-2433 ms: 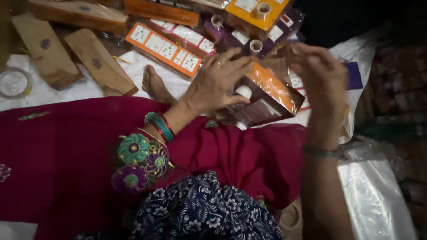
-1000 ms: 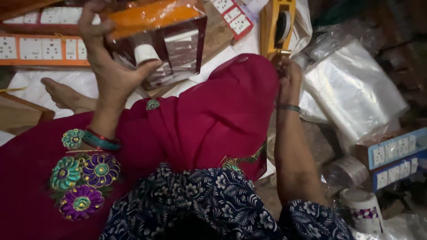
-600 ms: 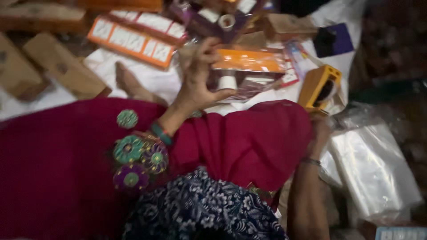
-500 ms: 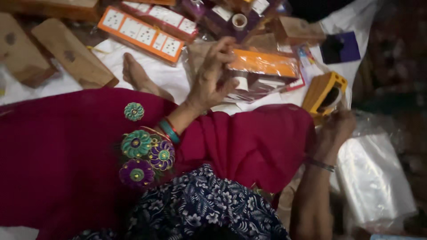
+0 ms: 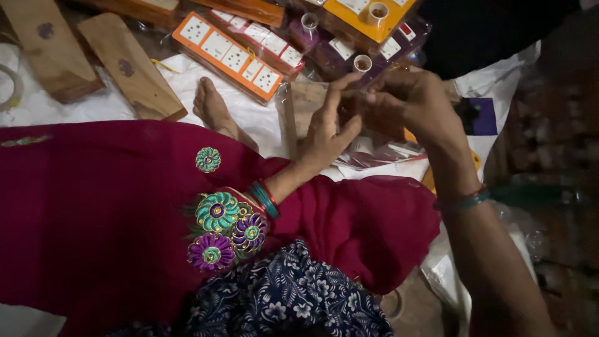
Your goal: The person sits on the floor and wraps electrical switchboards in clear plastic film. They pick up each switchboard, place it on a roll of film, and use a handheld dispenser to cut and seal the plastic around the item.
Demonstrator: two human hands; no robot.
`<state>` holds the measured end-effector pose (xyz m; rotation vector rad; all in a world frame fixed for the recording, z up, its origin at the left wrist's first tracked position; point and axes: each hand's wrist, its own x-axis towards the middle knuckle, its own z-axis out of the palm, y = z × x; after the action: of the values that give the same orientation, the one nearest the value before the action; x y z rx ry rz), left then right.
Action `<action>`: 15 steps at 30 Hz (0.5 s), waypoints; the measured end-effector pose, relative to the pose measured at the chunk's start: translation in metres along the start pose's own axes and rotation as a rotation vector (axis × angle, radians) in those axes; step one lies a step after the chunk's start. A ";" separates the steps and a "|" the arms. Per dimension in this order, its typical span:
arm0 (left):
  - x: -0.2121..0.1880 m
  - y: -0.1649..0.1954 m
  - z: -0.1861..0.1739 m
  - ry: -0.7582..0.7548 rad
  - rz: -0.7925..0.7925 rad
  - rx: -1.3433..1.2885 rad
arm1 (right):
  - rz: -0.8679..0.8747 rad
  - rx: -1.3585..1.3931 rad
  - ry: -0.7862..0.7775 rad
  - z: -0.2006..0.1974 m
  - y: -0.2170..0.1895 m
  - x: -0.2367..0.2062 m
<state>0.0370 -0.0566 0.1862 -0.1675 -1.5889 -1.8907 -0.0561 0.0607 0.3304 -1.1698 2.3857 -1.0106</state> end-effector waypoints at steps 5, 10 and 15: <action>0.005 0.013 -0.003 0.005 0.204 0.073 | 0.077 -0.366 -0.103 -0.004 0.006 0.014; 0.005 0.008 -0.002 -0.057 0.083 0.182 | 0.045 -0.530 -0.138 -0.014 0.020 0.019; 0.005 -0.008 0.002 -0.090 0.272 0.338 | 0.095 -0.650 -0.184 -0.023 0.044 0.026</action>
<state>0.0286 -0.0562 0.1828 -0.3078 -1.8187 -1.4057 -0.1098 0.0700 0.3163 -1.2513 2.6566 -0.0687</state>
